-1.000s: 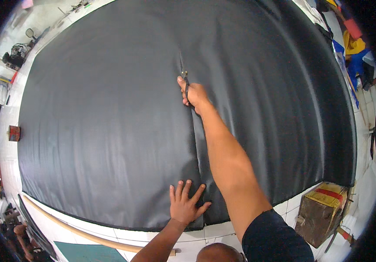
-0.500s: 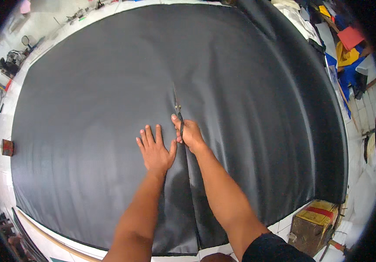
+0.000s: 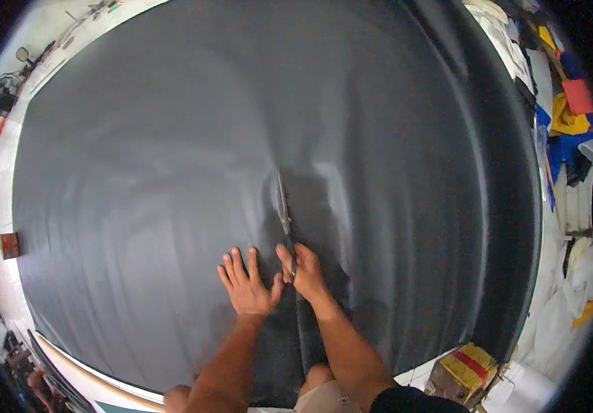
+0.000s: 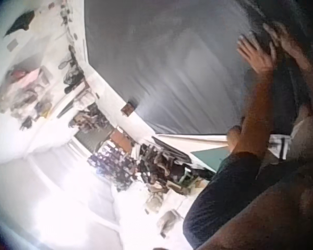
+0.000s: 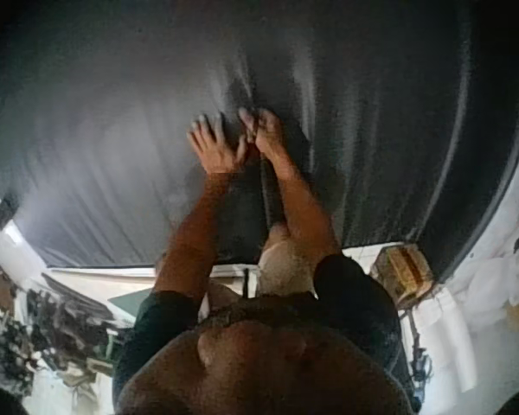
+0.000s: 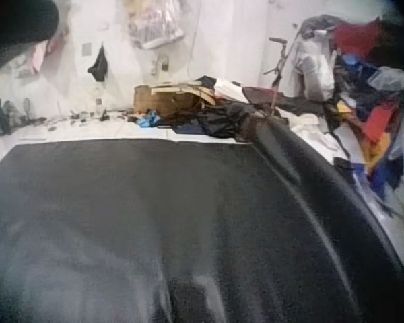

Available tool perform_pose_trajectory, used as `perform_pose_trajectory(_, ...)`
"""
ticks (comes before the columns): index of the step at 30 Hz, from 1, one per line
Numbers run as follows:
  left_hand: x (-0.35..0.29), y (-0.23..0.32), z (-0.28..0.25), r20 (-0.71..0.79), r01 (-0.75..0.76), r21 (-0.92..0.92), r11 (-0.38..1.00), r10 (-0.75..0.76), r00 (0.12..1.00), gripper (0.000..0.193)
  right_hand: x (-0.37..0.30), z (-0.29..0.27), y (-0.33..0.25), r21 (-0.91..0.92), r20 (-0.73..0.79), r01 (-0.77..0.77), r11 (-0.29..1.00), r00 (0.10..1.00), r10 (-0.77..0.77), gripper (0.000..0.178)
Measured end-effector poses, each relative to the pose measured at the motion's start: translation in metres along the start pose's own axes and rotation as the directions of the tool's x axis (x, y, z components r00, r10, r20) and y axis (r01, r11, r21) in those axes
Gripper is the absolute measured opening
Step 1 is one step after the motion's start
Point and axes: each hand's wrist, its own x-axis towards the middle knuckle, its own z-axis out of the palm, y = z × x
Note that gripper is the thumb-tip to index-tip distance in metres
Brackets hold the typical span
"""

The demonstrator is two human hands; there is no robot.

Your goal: The person cuts a large sheet of dark textile material using shears on the floor of a workshop, aligning the material with a wooden rod and moving it as they proceed.

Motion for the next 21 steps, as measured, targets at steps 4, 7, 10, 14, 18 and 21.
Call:
perform_pose_trajectory(4,0.006,0.0,-0.002,0.01,-0.008,0.026,1.0,0.008,1.0,0.078,0.01,0.009,-0.022,-0.067,-0.042,0.003,0.998,0.999,-0.006,0.041)
perform_pose_trajectory(7,0.006,0.002,-0.001,0.04,0.005,0.061,0.998,-0.007,0.999,0.078,0.032,0.015,-0.037,-0.151,-0.062,0.0,0.989,0.998,-0.009,0.045)
perform_pose_trajectory(10,0.01,0.0,0.001,0.04,-0.016,0.085,0.996,0.013,0.999,0.079,0.049,0.022,-0.043,-0.136,-0.084,-0.014,0.991,0.996,0.003,0.048)
perform_pose_trajectory(14,0.006,0.0,0.001,0.09,-0.01,0.09,0.996,0.002,0.996,0.081,0.084,0.021,-0.039,-0.253,-0.126,0.042,0.967,0.989,-0.076,0.053)
perform_pose_trajectory(18,0.003,-0.008,0.005,0.009,-0.05,0.065,0.997,0.05,0.999,0.08,0.099,0.035,-0.074,-0.171,-0.107,0.01,0.985,0.994,-0.029,0.056)
perform_pose_trajectory(21,0.006,0.002,-0.001,0.097,-0.016,0.07,0.997,0.009,0.995,0.08,0.132,0.032,-0.087,-0.29,-0.124,0.076,0.954,0.986,-0.116,0.055)
